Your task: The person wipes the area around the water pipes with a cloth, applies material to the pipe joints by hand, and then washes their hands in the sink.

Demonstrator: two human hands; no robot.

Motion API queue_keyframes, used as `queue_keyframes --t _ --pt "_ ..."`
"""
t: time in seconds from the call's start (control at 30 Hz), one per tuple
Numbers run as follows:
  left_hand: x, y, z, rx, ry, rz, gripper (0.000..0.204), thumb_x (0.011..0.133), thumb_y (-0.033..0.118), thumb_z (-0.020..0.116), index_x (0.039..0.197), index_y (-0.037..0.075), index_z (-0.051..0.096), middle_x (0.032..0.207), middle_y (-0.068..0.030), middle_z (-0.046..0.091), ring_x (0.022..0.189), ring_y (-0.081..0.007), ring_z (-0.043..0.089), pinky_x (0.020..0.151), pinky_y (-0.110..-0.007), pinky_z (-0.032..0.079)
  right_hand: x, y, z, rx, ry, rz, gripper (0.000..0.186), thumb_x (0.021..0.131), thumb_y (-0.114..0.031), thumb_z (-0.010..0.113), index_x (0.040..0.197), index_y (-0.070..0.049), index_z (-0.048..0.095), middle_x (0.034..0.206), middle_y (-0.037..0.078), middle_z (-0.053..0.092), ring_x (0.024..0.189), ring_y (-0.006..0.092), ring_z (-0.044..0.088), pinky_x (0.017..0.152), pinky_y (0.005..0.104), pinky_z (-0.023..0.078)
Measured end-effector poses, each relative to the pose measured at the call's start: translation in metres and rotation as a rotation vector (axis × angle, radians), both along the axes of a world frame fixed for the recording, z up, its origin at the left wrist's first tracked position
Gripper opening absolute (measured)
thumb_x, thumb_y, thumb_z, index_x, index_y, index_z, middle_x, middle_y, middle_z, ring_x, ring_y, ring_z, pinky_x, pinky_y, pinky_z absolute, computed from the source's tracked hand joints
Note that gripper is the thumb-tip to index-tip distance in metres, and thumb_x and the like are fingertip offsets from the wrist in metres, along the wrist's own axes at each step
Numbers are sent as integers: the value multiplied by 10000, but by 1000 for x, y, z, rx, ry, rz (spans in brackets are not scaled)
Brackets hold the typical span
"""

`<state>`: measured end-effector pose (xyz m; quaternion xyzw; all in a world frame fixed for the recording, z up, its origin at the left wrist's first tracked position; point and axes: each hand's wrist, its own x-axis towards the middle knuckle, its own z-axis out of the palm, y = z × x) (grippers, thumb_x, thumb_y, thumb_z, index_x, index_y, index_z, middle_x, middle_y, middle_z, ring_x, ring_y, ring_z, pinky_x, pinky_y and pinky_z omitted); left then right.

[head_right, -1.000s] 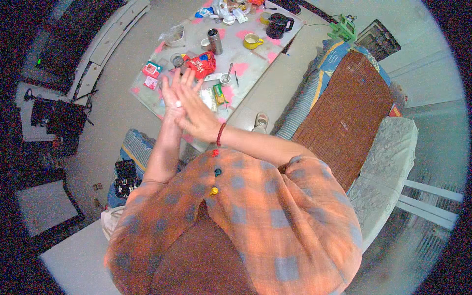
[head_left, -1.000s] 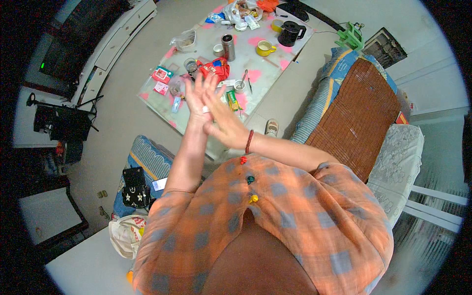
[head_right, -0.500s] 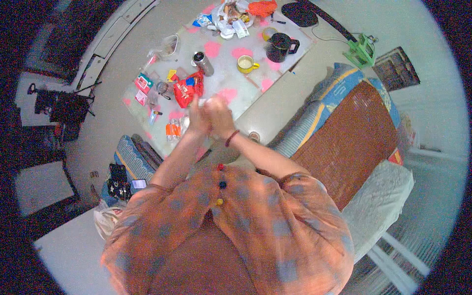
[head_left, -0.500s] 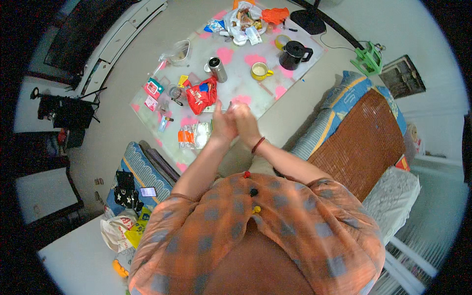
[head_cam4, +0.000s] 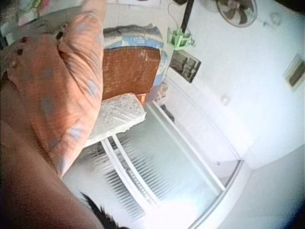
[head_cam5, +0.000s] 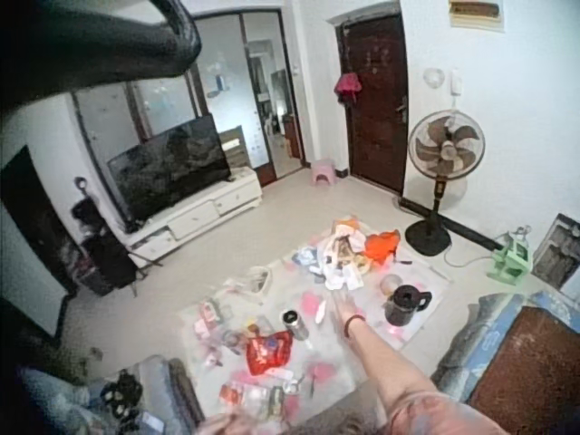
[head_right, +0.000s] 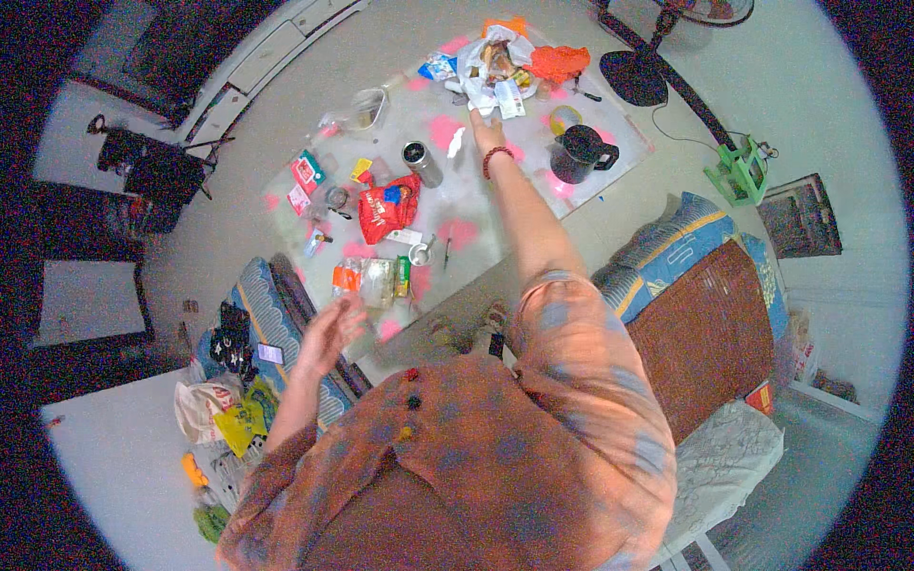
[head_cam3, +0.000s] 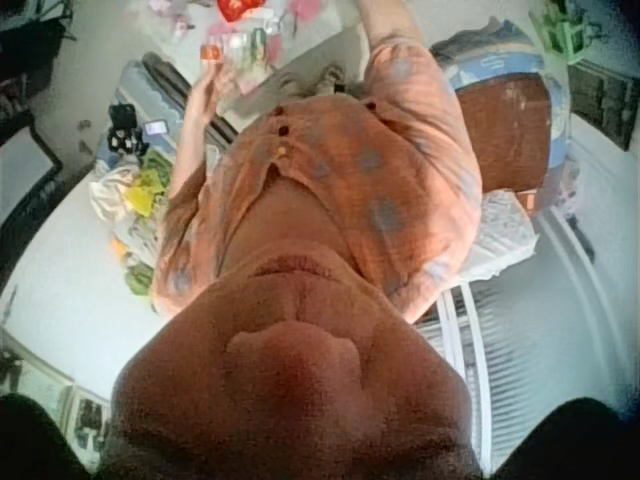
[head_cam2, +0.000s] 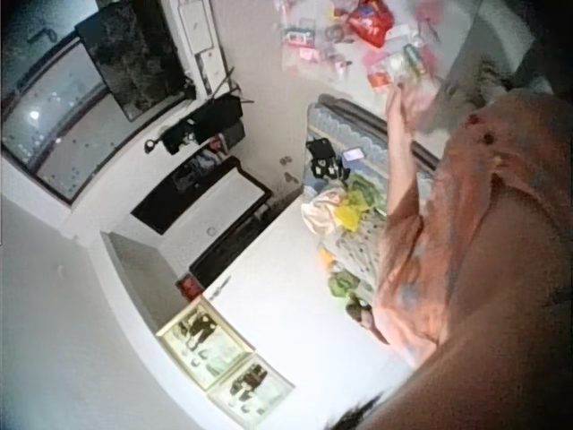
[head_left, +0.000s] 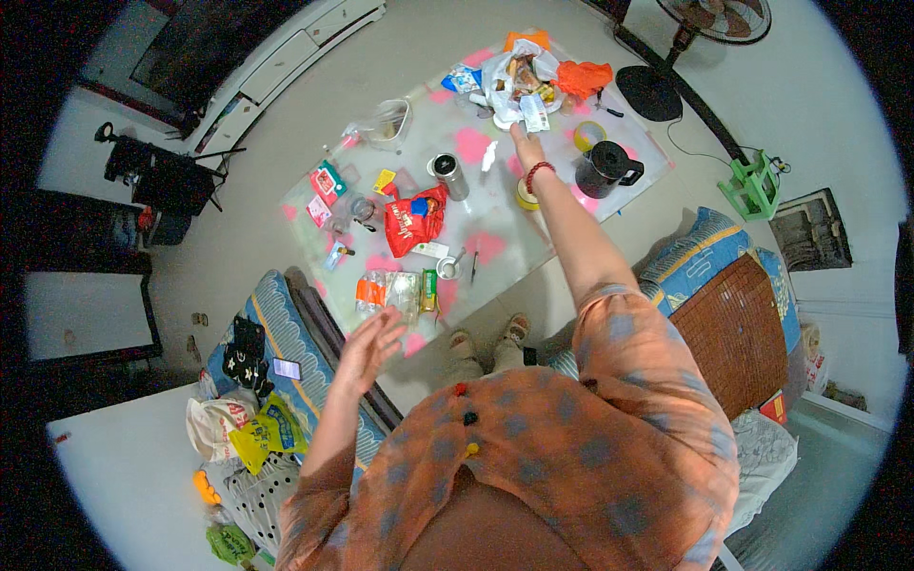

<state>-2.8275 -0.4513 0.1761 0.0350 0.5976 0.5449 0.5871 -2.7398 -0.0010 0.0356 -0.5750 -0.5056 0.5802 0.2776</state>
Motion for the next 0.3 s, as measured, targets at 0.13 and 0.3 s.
queue_keyframes --t 0.13,0.3 --pt "-30 -27 63 204 268 21 437 844 288 613 1193 37 531 1202 -102 559 1081 -215 557 929 -336 436 41 -56 96 -77 119 434 478 862 -461 503 1167 -96 544 1195 56 538 1118 172 499 899 353 386" --pt "-66 -44 195 696 1223 149 438 824 286 614 1144 -4 543 1138 -148 565 1024 -276 569 906 -415 444 117 -122 324 830 270 532 270 899 -241 487 995 -28 621 964 63 608 911 155 554 837 289 426"
